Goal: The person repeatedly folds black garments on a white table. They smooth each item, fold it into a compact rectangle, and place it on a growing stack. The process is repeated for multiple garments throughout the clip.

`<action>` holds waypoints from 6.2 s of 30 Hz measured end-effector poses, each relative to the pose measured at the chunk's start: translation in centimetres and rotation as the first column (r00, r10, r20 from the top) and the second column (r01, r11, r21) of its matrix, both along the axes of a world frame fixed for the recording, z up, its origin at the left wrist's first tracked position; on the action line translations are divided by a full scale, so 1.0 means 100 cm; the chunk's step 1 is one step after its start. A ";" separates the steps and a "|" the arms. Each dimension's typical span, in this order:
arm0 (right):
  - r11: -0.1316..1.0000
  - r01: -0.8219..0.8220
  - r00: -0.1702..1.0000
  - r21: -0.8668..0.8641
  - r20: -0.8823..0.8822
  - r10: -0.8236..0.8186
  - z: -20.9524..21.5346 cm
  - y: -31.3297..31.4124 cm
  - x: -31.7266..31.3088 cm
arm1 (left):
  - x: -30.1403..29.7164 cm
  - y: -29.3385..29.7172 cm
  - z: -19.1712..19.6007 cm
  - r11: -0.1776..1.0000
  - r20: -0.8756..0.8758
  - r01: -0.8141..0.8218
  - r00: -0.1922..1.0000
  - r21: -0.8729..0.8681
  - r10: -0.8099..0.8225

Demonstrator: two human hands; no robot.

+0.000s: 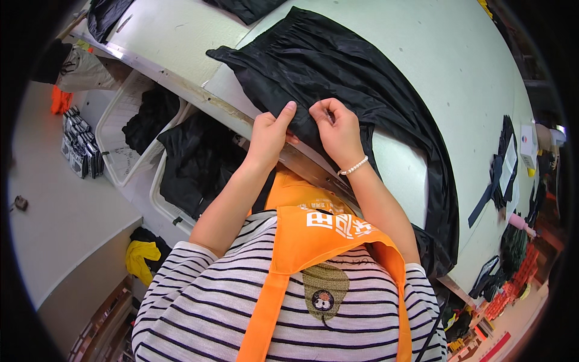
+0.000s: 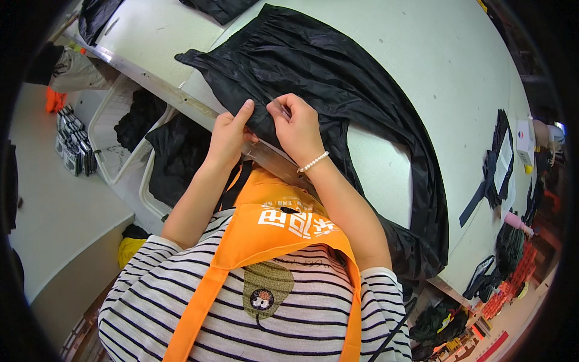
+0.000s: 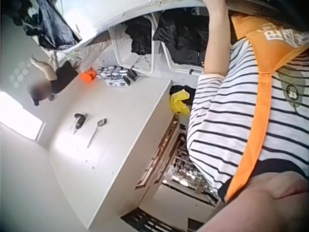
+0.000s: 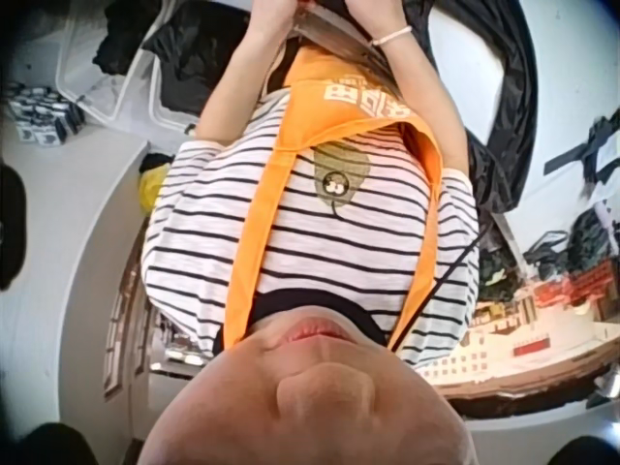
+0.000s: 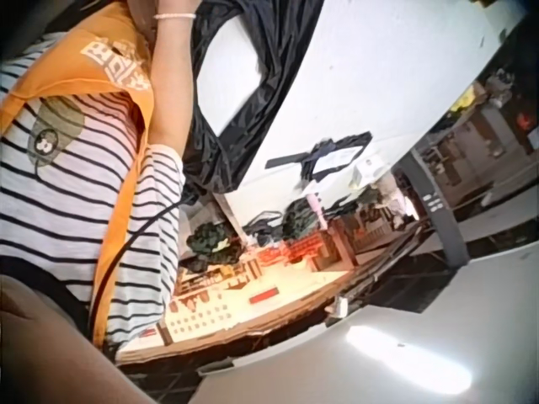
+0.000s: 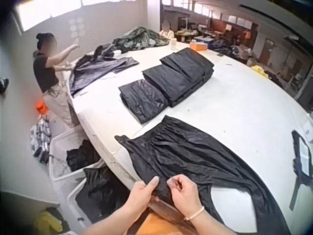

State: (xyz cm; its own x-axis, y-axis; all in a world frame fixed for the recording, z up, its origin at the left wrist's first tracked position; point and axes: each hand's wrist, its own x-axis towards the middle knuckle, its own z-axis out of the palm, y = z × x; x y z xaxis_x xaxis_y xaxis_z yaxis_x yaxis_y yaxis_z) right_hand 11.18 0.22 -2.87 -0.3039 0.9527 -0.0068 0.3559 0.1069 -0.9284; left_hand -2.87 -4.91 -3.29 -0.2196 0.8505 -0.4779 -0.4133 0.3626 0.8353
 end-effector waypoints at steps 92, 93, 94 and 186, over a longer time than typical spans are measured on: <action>0.998 0.056 0.996 0.013 -0.065 -0.055 0.066 -0.011 0.037 | 0.003 0.022 0.041 0.994 0.108 0.070 0.991 0.086 -0.079; 0.996 0.052 0.994 -0.071 -0.095 -0.058 0.061 -0.011 0.036 | 0.004 0.023 0.043 0.992 0.067 0.090 0.993 0.092 -0.096; 0.987 0.043 0.990 -0.153 -0.125 -0.063 0.056 -0.010 0.036 | 0.005 0.023 0.044 0.989 0.025 0.108 0.993 0.098 -0.111; 0.490 0.867 0.354 0.097 0.573 -0.739 -0.101 -0.305 0.509 | -0.047 0.036 -0.135 0.952 -0.886 0.018 -0.363 0.304 0.290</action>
State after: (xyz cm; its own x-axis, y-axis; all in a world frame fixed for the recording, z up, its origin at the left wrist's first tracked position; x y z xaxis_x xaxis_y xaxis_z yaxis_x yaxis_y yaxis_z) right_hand 62.09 -30.30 -12.96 0.7205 0.6878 -0.0878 0.5453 -0.6403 -0.5409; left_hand -7.53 -1.28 -16.83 -0.3505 0.7011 0.6209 0.9346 0.3048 0.1834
